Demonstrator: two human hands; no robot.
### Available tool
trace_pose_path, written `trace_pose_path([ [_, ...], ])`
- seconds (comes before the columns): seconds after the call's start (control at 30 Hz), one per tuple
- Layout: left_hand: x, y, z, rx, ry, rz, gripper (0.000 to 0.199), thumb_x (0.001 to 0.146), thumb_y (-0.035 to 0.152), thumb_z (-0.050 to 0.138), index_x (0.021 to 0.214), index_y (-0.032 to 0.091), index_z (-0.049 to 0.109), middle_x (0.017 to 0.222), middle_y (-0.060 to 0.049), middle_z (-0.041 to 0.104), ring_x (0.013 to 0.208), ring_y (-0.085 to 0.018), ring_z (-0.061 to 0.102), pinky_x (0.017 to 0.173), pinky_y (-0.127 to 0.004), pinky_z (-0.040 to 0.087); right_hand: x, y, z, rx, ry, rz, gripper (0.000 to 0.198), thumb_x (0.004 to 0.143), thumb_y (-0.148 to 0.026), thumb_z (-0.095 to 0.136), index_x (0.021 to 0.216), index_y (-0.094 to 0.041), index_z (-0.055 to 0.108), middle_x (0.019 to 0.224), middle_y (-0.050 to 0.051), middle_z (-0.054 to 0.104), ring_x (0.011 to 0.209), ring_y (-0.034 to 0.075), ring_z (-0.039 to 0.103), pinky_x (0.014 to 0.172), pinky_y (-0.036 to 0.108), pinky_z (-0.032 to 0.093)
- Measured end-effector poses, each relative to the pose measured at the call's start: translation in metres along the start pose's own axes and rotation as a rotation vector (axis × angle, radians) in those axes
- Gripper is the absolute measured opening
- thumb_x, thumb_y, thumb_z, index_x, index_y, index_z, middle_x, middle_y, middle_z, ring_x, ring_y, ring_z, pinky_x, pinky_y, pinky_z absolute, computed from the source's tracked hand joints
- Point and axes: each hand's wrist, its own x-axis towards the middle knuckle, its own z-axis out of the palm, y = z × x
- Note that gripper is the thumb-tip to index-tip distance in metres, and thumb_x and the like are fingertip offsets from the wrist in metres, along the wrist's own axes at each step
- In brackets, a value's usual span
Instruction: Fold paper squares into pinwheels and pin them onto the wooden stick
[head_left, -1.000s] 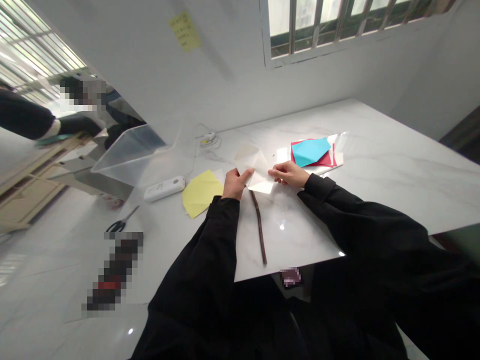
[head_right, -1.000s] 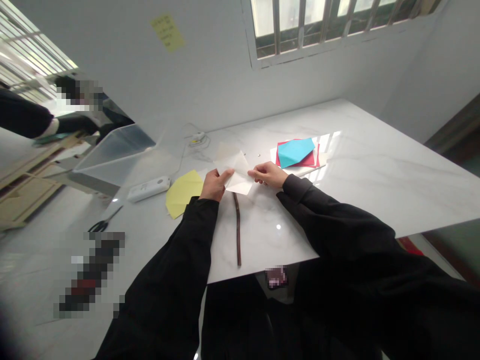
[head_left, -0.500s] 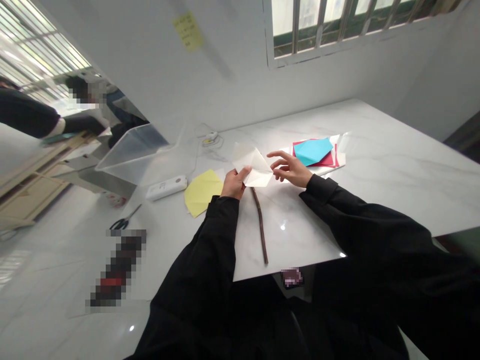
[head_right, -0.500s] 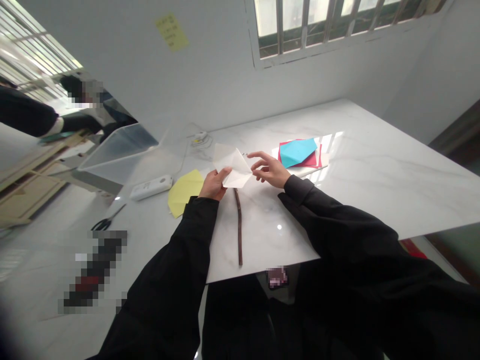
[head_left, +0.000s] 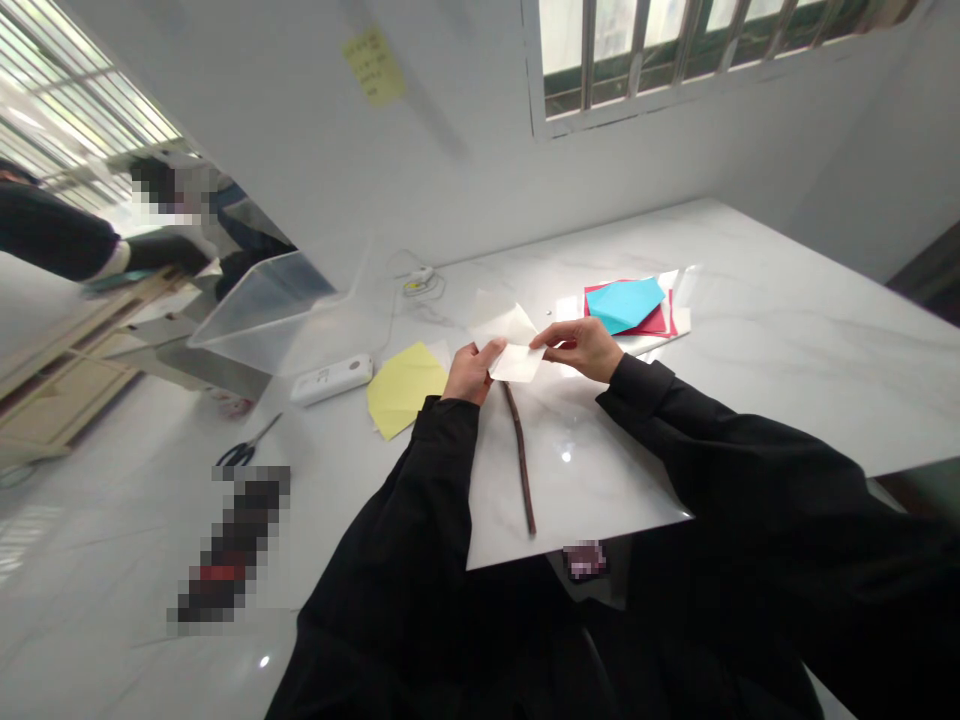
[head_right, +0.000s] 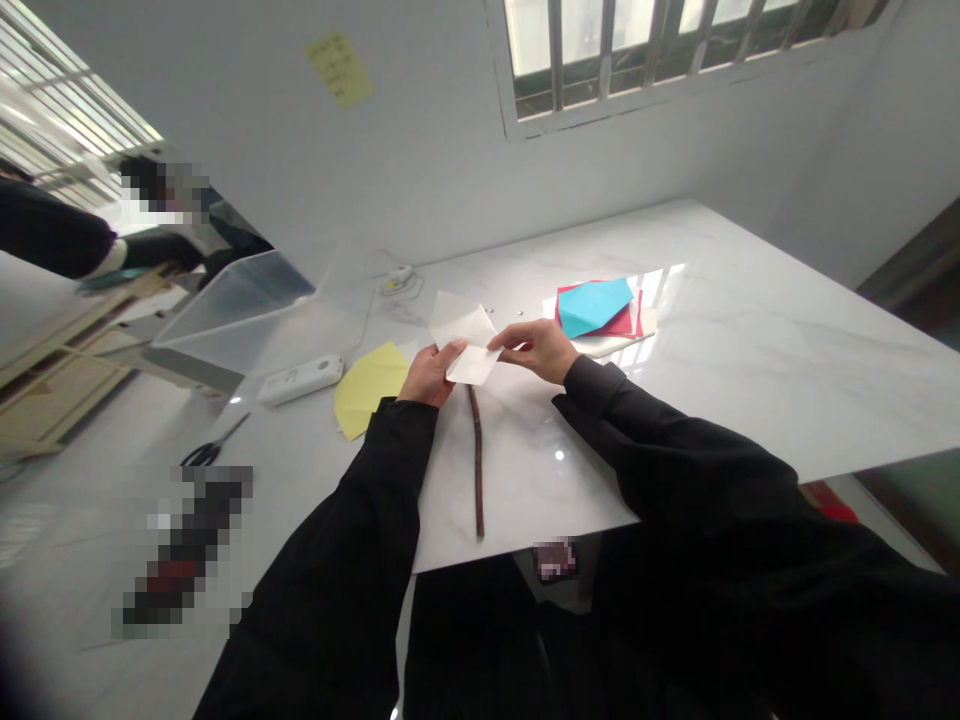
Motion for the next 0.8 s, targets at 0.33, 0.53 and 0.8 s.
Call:
trace_pose_path([
  [0.33, -0.003, 0.007, 0.003, -0.016, 0.056, 0.054, 0.075, 0.062, 0.046, 0.092, 0.124, 0.015, 0.064, 0.09, -0.005, 0.077, 0.078, -0.018, 0.072, 0.071, -0.027, 0.056, -0.002, -0.004, 0.0, -0.141, 0.159, -0.056, 0.024, 0.084, -0.045, 0.079, 0.092, -0.023, 0.085, 0.092, 0.005, 0.082, 0.08, 0.022, 0.075, 0.085, 0.038, 0.063],
  [0.53, -0.015, 0.018, 0.008, 0.107, 0.046, 0.231, 0.072, 0.071, 0.046, 0.086, 0.134, 0.027, 0.059, 0.088, 0.002, 0.073, 0.076, -0.013, 0.069, 0.071, -0.025, 0.057, 0.001, 0.003, -0.003, -0.114, 0.285, -0.073, 0.023, 0.084, -0.044, 0.08, 0.094, -0.024, 0.085, 0.095, 0.004, 0.082, 0.084, 0.023, 0.076, 0.087, 0.039, 0.063],
  [0.8, -0.02, 0.023, 0.009, 0.241, -0.033, 0.338, 0.033, 0.079, 0.044, 0.071, 0.097, 0.016, 0.074, 0.102, -0.008, 0.075, 0.074, -0.018, 0.075, 0.075, -0.032, 0.06, 0.005, 0.01, -0.004, 0.033, 0.341, -0.012, 0.037, 0.079, -0.052, 0.083, 0.096, -0.019, 0.084, 0.089, 0.008, 0.082, 0.078, 0.022, 0.075, 0.079, 0.037, 0.063],
])
